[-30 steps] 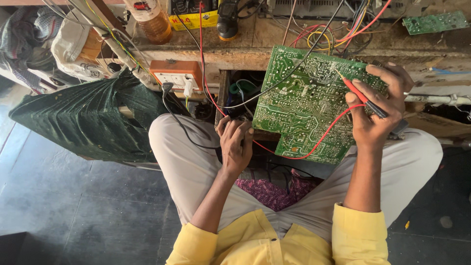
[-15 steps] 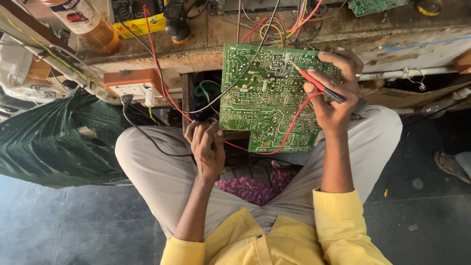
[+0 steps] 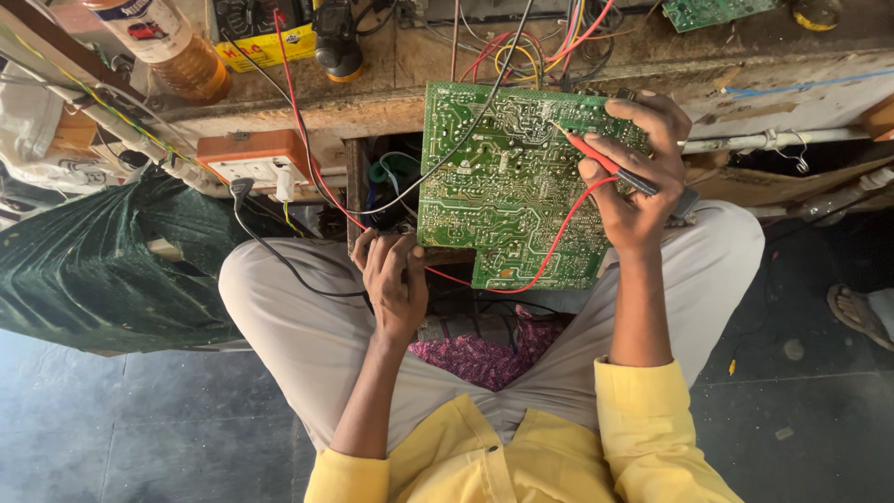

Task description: The person sits on the floor holding a large green circuit board and probes its components with multimeter test leads, repositioning the probes across different points on the board. They then set the board down and pick up another board, turning it to view its underside.

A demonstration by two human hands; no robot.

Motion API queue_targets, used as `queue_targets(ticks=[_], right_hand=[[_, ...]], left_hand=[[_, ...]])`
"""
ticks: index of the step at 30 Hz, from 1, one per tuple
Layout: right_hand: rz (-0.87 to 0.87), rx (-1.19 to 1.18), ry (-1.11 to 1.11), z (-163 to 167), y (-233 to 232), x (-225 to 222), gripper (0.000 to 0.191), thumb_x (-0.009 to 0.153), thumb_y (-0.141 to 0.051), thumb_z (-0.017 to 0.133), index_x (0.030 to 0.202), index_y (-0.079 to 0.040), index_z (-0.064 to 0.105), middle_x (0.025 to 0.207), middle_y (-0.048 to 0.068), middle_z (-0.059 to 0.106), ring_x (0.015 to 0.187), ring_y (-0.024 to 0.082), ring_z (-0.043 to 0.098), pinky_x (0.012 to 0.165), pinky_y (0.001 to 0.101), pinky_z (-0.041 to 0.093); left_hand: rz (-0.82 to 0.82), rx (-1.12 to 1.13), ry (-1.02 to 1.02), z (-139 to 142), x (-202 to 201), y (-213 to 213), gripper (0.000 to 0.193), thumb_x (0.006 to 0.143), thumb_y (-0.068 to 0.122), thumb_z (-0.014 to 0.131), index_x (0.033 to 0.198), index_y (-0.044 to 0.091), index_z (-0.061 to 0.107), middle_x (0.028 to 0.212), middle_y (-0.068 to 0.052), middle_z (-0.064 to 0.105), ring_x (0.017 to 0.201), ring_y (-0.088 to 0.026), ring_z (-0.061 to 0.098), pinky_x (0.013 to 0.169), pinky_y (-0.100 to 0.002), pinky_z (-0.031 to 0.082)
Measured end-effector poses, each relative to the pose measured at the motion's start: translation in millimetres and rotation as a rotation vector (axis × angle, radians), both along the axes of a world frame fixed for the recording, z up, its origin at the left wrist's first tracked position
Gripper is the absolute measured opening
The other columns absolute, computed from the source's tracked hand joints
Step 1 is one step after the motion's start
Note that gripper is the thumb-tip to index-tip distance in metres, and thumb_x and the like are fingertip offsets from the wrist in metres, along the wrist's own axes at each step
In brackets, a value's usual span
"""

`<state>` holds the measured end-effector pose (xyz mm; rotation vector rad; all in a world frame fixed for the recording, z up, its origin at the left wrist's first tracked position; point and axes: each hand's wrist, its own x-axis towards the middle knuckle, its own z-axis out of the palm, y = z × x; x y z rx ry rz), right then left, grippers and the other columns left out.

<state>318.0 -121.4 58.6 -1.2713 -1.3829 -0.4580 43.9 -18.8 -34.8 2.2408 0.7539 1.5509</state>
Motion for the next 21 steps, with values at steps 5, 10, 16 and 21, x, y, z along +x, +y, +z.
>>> queue_targets(ticks=[5, 10, 16, 21], right_hand=[[0.012, -0.021, 0.004, -4, -1, 0, 0.024, 0.097, -0.021, 0.084, 0.115, -0.007, 0.079, 0.139, 0.011, 0.066, 0.138, 0.034, 0.05, 0.119, 0.0487, 0.039], [0.039, -0.022, 0.027, -5, 3, -6, 0.024, 0.1, -0.024, 0.085, 0.115, -0.006, 0.08, 0.139, 0.01, 0.067, 0.138, 0.032, 0.05, 0.116, 0.0455, 0.038], [0.004, -0.023, 0.003, -8, 2, -6, 0.026, 0.103, -0.029, 0.082, 0.116, -0.006, 0.08, 0.135, 0.01, 0.067, 0.139, 0.033, 0.047, 0.117, 0.0457, 0.037], [-0.012, -0.028, 0.0, -9, 3, -4, 0.028, 0.103, -0.03, 0.082, 0.117, -0.006, 0.08, 0.139, 0.01, 0.068, 0.138, 0.033, 0.049, 0.121, 0.0482, 0.038]], left_hand=[[0.048, 0.045, 0.01, 2, -2, 2, 0.015, 0.092, 0.001, 0.067, 0.107, 0.004, 0.066, 0.101, -0.011, 0.066, 0.102, -0.036, 0.062, 0.11, -0.05, 0.038], [0.011, -0.024, -0.017, 6, -8, 3, 0.012, 0.095, 0.003, 0.067, 0.107, 0.004, 0.066, 0.1, -0.009, 0.067, 0.096, -0.03, 0.064, 0.11, -0.051, 0.04], [0.011, -0.021, -0.007, 5, -10, 3, 0.011, 0.096, 0.006, 0.067, 0.107, 0.005, 0.067, 0.101, -0.009, 0.068, 0.097, -0.029, 0.066, 0.111, -0.052, 0.039], [-0.005, -0.032, -0.014, 5, -11, 4, 0.011, 0.096, 0.005, 0.067, 0.107, 0.005, 0.067, 0.1, -0.008, 0.067, 0.096, -0.028, 0.065, 0.111, -0.051, 0.039]])
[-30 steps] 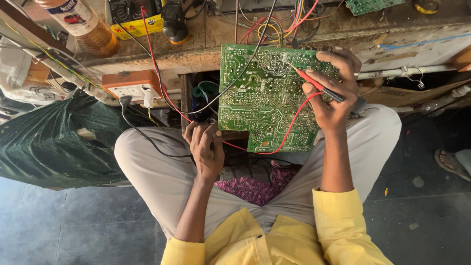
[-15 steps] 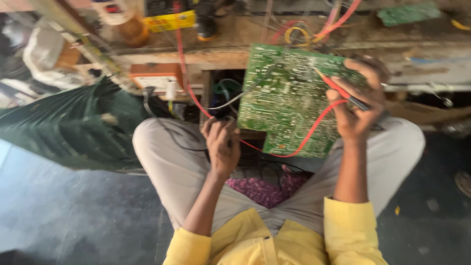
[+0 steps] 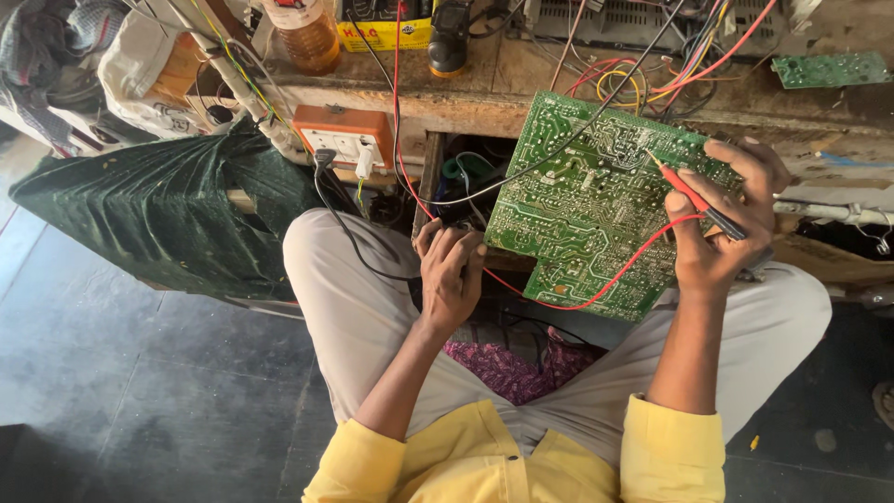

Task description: The person sits on the floor holding a large green circuit board and probes its components with multimeter test leads, repositioning the probes across different points on the board. They then set the board down and pick up another board, turning it to view its underside.

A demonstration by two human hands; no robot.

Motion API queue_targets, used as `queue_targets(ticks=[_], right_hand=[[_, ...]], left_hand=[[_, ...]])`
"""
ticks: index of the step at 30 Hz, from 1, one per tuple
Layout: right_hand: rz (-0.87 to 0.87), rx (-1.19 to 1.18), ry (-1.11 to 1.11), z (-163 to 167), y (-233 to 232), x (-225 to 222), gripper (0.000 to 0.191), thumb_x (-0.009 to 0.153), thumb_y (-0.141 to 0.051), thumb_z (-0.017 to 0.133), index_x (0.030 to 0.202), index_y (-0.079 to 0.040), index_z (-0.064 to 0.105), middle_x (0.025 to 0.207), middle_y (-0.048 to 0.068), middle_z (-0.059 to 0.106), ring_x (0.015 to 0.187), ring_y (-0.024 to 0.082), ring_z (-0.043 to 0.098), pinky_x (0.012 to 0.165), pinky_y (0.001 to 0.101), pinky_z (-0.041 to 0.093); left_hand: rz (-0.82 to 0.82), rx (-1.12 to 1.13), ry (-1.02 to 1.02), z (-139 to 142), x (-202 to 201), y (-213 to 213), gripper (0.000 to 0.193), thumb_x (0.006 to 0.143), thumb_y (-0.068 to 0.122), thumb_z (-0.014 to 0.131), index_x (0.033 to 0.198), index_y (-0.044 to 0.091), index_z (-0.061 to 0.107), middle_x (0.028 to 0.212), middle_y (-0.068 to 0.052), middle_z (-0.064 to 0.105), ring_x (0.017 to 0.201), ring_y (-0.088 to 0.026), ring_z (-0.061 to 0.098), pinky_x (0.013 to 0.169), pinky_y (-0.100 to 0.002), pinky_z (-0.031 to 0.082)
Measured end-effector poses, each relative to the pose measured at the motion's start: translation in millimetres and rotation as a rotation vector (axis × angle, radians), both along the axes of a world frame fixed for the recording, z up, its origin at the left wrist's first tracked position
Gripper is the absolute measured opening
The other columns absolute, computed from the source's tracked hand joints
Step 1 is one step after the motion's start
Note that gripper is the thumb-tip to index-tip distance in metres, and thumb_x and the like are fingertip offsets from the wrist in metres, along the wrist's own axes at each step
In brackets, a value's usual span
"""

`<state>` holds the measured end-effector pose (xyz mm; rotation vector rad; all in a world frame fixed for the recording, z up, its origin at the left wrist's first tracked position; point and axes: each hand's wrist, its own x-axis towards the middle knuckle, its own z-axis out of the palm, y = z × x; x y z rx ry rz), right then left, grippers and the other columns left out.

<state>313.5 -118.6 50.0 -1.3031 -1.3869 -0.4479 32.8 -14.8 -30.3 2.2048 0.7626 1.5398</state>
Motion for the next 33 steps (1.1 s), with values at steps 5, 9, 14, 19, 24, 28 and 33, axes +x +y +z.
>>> queue_targets(ticks=[5, 9, 14, 19, 24, 28, 33], right_hand=[[0.009, 0.007, -0.006, -1, 0, 1, 0.027, 0.103, -0.03, 0.081, 0.116, -0.006, 0.08, 0.139, 0.01, 0.067, 0.138, 0.034, 0.049, 0.121, 0.0488, 0.038], [0.023, 0.019, 0.002, -2, 1, 2, 0.028, 0.103, -0.03, 0.081, 0.116, -0.005, 0.08, 0.139, 0.01, 0.067, 0.138, 0.034, 0.049, 0.122, 0.0492, 0.037], [0.02, 0.017, 0.012, -1, 1, 2, 0.028, 0.102, -0.028, 0.081, 0.116, -0.004, 0.08, 0.139, 0.01, 0.067, 0.136, 0.034, 0.05, 0.12, 0.0487, 0.037], [0.047, 0.027, 0.033, 2, 3, 1, 0.026, 0.099, -0.025, 0.08, 0.115, -0.004, 0.08, 0.137, 0.01, 0.067, 0.135, 0.033, 0.051, 0.12, 0.0483, 0.038], [0.044, 0.033, 0.074, 3, 0, 1, 0.024, 0.095, -0.024, 0.081, 0.111, -0.006, 0.079, 0.135, 0.01, 0.067, 0.135, 0.032, 0.051, 0.118, 0.0474, 0.04], [0.046, 0.043, 0.059, 6, 0, 3, 0.024, 0.094, -0.023, 0.082, 0.11, -0.006, 0.079, 0.134, 0.011, 0.067, 0.139, 0.034, 0.05, 0.117, 0.0475, 0.04], [0.035, 0.029, 0.044, 9, -2, 4, 0.024, 0.095, -0.025, 0.082, 0.111, -0.007, 0.08, 0.135, 0.012, 0.067, 0.138, 0.034, 0.049, 0.117, 0.0482, 0.04]], left_hand=[[-0.002, 0.003, 0.002, 1, -1, 0, 0.011, 0.096, 0.005, 0.067, 0.107, 0.005, 0.067, 0.101, -0.009, 0.067, 0.096, -0.028, 0.065, 0.111, -0.051, 0.038], [0.0, 0.001, 0.004, 1, -1, 0, 0.012, 0.096, 0.005, 0.067, 0.108, 0.005, 0.067, 0.101, -0.008, 0.067, 0.096, -0.028, 0.065, 0.112, -0.051, 0.038], [-0.007, -0.009, 0.01, 0, -1, 1, 0.012, 0.097, 0.005, 0.067, 0.108, 0.005, 0.067, 0.1, -0.008, 0.067, 0.097, -0.027, 0.065, 0.112, -0.052, 0.038], [0.001, -0.001, 0.007, 0, -1, 0, 0.012, 0.096, 0.002, 0.067, 0.107, 0.006, 0.066, 0.101, -0.009, 0.067, 0.098, -0.028, 0.064, 0.112, -0.051, 0.04], [0.036, 0.054, 0.015, -1, 5, -2, 0.015, 0.092, 0.001, 0.067, 0.107, 0.004, 0.066, 0.103, -0.011, 0.067, 0.103, -0.034, 0.062, 0.11, -0.053, 0.038], [0.049, 0.043, 0.042, -1, 7, -3, 0.014, 0.094, 0.002, 0.067, 0.108, 0.003, 0.066, 0.101, -0.012, 0.066, 0.103, -0.036, 0.06, 0.11, -0.053, 0.037], [0.011, 0.033, 0.026, -2, 9, -4, 0.013, 0.097, 0.002, 0.065, 0.11, 0.003, 0.065, 0.102, -0.011, 0.067, 0.099, -0.031, 0.062, 0.112, -0.052, 0.037]])
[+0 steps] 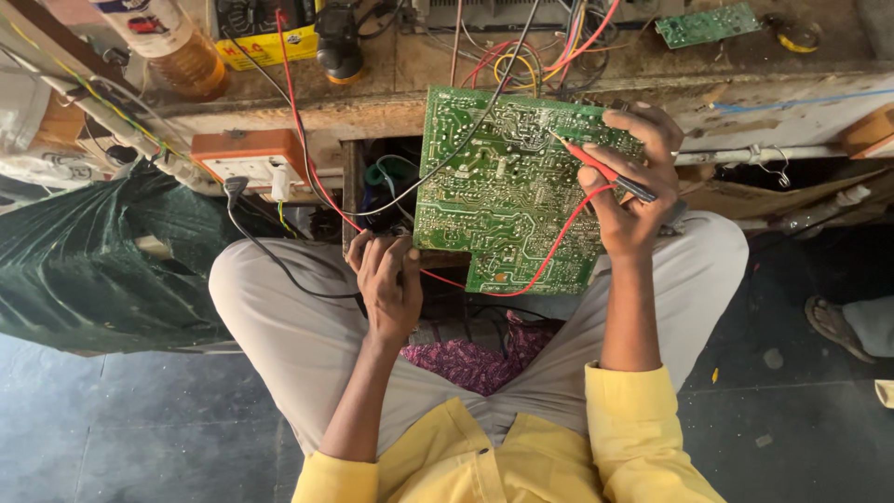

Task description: The person sits on the floor holding a large green circuit board and probes its components with multimeter test leads, repositioning the probes across different points on the board. They then set the board down and pick up another board, turning it to view its underside.

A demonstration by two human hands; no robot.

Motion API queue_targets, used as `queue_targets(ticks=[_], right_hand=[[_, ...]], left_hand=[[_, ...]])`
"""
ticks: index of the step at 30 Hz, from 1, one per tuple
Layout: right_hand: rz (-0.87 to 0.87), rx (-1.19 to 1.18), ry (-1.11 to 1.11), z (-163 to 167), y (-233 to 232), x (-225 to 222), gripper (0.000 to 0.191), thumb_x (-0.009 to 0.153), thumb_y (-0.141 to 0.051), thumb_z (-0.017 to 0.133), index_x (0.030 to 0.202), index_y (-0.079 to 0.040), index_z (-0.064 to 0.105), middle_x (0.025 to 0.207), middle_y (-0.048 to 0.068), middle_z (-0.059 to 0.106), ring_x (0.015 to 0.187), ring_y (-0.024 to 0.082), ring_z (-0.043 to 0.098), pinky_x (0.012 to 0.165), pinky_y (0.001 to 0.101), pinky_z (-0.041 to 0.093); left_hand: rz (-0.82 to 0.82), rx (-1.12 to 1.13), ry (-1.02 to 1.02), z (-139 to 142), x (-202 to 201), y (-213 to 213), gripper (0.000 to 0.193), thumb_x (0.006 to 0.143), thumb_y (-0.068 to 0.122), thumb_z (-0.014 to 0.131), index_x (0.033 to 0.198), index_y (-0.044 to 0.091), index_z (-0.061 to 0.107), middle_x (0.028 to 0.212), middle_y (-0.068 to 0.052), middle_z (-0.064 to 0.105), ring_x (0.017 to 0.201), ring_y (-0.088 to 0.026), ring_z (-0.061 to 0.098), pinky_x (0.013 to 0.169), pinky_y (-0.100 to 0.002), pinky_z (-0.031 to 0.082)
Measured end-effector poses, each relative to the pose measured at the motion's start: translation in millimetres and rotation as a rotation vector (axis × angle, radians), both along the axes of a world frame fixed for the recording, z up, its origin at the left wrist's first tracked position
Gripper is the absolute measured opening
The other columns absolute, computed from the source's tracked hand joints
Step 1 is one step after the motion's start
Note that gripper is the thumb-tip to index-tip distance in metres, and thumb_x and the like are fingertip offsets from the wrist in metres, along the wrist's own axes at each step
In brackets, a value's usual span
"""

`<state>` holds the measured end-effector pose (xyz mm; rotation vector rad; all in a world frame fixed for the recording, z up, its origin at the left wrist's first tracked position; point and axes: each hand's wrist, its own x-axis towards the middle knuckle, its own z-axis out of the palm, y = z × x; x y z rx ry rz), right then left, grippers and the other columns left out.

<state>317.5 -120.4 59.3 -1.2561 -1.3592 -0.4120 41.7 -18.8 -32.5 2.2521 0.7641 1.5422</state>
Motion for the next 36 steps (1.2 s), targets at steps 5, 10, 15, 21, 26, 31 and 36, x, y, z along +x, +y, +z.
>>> queue_targets(ticks=[5, 10, 15, 21, 26, 31, 36], right_hand=[[-0.018, -0.003, -0.001, -1.3, -1.3, 1.6, 0.025, 0.095, -0.025, 0.082, 0.112, -0.008, 0.08, 0.134, 0.011, 0.067, 0.138, 0.034, 0.05, 0.117, 0.0485, 0.04], [-0.02, -0.003, 0.0, -2.5, -1.9, 3.4, 0.025, 0.093, -0.024, 0.082, 0.112, -0.009, 0.08, 0.134, 0.011, 0.067, 0.138, 0.035, 0.049, 0.117, 0.0486, 0.04], [-0.009, -0.01, 0.006, -2.1, -3.6, 3.9, 0.024, 0.093, -0.022, 0.083, 0.113, -0.009, 0.08, 0.135, 0.011, 0.067, 0.138, 0.035, 0.05, 0.117, 0.0483, 0.04], [-0.01, -0.013, 0.003, -1.2, -3.6, 5.3, 0.025, 0.091, -0.019, 0.083, 0.112, -0.007, 0.079, 0.135, 0.011, 0.068, 0.138, 0.035, 0.051, 0.116, 0.0485, 0.04], [-0.002, -0.006, 0.007, -1.5, -3.6, 6.3, 0.024, 0.091, -0.018, 0.082, 0.112, -0.006, 0.079, 0.134, 0.012, 0.068, 0.138, 0.035, 0.051, 0.116, 0.0484, 0.04], [-0.004, -0.003, 0.001, -2.2, -3.2, 7.3, 0.025, 0.091, -0.018, 0.083, 0.112, -0.006, 0.079, 0.134, 0.012, 0.068, 0.138, 0.036, 0.05, 0.116, 0.0488, 0.039], [0.003, -0.001, 0.015, -3.4, -3.3, 6.9, 0.024, 0.091, -0.018, 0.083, 0.111, -0.007, 0.079, 0.134, 0.011, 0.068, 0.139, 0.036, 0.049, 0.116, 0.0491, 0.039]], left_hand=[[0.007, 0.009, 0.0, -0.6, 2.4, -0.1, 0.013, 0.096, 0.002, 0.065, 0.109, 0.003, 0.065, 0.101, -0.011, 0.067, 0.098, -0.031, 0.063, 0.113, -0.051, 0.037], [-0.001, 0.017, -0.014, -0.3, 3.8, -1.3, 0.011, 0.098, 0.0, 0.064, 0.108, 0.003, 0.064, 0.101, -0.01, 0.068, 0.097, -0.029, 0.064, 0.114, -0.05, 0.037], [-0.003, 0.017, -0.007, -0.2, 4.2, -1.4, 0.01, 0.097, -0.001, 0.063, 0.107, 0.003, 0.063, 0.101, -0.01, 0.068, 0.096, -0.03, 0.063, 0.114, -0.051, 0.037], [0.001, 0.022, -0.003, -1.5, 4.9, -1.6, 0.01, 0.098, 0.0, 0.063, 0.108, 0.003, 0.063, 0.101, -0.011, 0.068, 0.096, -0.03, 0.063, 0.114, -0.051, 0.037], [0.011, 0.019, 0.005, -2.3, 5.5, -2.1, 0.009, 0.099, 0.002, 0.063, 0.108, 0.003, 0.064, 0.099, -0.012, 0.067, 0.096, -0.032, 0.063, 0.114, -0.051, 0.037], [0.012, 0.016, 0.013, -2.6, 5.2, -1.9, 0.009, 0.099, 0.003, 0.063, 0.108, 0.003, 0.064, 0.098, -0.012, 0.066, 0.095, -0.032, 0.063, 0.114, -0.051, 0.037], [0.015, 0.029, 0.009, -3.3, 5.4, -1.6, 0.009, 0.099, 0.004, 0.063, 0.108, 0.003, 0.063, 0.099, -0.012, 0.066, 0.095, -0.032, 0.063, 0.114, -0.051, 0.037]])
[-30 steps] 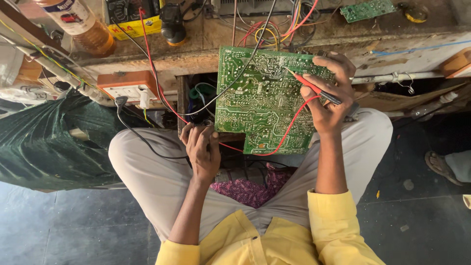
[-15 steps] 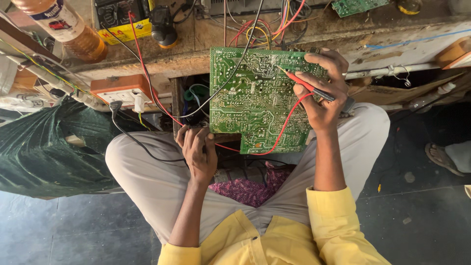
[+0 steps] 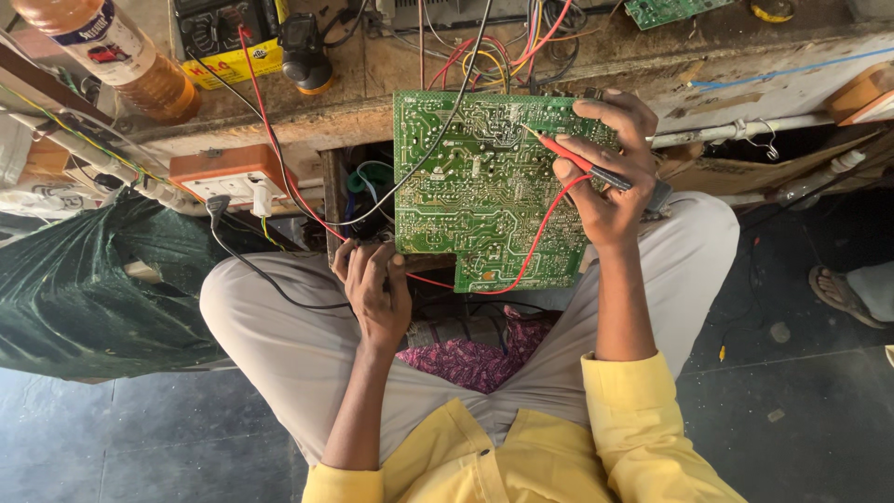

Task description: The person sits on the floor holding a large green circuit board and probes its components with multimeter test leads, repositioning the probes across different points on the board. They then set the board down and pick up another board, turning it to view its underside.

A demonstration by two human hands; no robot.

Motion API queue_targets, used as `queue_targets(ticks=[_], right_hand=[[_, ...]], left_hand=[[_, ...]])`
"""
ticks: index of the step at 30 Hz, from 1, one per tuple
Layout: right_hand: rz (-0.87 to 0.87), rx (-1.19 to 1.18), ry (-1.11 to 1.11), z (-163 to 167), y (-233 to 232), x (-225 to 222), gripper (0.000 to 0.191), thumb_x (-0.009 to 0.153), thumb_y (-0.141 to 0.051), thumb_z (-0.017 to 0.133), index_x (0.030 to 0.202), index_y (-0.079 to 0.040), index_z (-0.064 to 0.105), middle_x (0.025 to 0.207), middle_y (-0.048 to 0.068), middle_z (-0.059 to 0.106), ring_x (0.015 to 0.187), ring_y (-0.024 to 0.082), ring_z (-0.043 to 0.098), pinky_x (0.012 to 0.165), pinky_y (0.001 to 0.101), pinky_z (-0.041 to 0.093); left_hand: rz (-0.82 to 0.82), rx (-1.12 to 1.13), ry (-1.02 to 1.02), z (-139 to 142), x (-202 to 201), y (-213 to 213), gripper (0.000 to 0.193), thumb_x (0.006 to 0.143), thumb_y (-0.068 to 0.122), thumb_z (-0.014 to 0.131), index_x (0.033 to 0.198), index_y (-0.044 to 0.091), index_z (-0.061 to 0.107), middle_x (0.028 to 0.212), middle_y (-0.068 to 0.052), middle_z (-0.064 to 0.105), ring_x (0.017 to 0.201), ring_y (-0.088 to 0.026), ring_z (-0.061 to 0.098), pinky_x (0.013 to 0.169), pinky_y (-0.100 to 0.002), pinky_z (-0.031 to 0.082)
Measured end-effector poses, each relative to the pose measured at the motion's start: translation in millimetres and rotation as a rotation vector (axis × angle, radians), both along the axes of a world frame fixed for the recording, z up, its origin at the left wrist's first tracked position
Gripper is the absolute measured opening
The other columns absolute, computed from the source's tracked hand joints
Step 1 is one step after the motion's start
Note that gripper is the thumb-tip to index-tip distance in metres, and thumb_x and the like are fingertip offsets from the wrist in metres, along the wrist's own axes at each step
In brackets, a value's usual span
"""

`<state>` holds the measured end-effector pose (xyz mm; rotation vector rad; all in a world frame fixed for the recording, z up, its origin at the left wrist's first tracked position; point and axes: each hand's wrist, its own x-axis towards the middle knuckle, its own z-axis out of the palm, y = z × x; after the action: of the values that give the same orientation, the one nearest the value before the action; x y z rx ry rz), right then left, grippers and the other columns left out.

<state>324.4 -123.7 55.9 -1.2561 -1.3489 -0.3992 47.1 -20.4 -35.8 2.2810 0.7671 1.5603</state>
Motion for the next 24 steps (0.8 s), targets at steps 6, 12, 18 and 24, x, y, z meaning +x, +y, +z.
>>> queue_targets(ticks=[6, 12, 18, 24], right_hand=[[-0.001, 0.009, -0.021, -0.2, 1.4, 1.8, 0.024, 0.09, -0.019, 0.084, 0.11, -0.007, 0.079, 0.133, 0.01, 0.068, 0.137, 0.035, 0.05, 0.115, 0.0491, 0.04], [-0.021, -0.006, -0.028, -1.1, 1.2, 2.1, 0.025, 0.089, -0.02, 0.085, 0.11, -0.008, 0.08, 0.133, 0.01, 0.069, 0.137, 0.034, 0.05, 0.114, 0.0481, 0.04], [-0.01, -0.011, -0.042, -0.2, 0.9, 3.7, 0.027, 0.089, -0.022, 0.085, 0.112, -0.008, 0.08, 0.134, 0.01, 0.068, 0.138, 0.034, 0.049, 0.115, 0.0483, 0.039], [-0.018, -0.017, -0.029, -0.5, -0.4, 2.4, 0.027, 0.089, -0.02, 0.085, 0.113, -0.009, 0.08, 0.135, 0.01, 0.067, 0.139, 0.034, 0.049, 0.116, 0.0489, 0.039]], left_hand=[[-0.006, 0.002, -0.003, -0.6, 0.4, 0.4, 0.007, 0.101, 0.004, 0.063, 0.108, 0.003, 0.063, 0.097, -0.01, 0.066, 0.091, -0.03, 0.063, 0.114, -0.052, 0.037], [-0.01, -0.001, -0.005, 0.5, 0.6, -0.3, 0.007, 0.101, 0.005, 0.063, 0.108, 0.003, 0.063, 0.098, -0.011, 0.067, 0.092, -0.029, 0.063, 0.114, -0.051, 0.037], [-0.011, -0.016, -0.001, 1.9, 0.3, -1.4, 0.008, 0.1, 0.004, 0.063, 0.108, 0.003, 0.064, 0.098, -0.011, 0.066, 0.092, -0.029, 0.063, 0.114, -0.052, 0.037], [-0.011, -0.001, -0.005, 2.0, 0.6, -1.1, 0.009, 0.1, 0.004, 0.063, 0.109, 0.003, 0.063, 0.098, -0.011, 0.066, 0.094, -0.031, 0.063, 0.114, -0.051, 0.037]])
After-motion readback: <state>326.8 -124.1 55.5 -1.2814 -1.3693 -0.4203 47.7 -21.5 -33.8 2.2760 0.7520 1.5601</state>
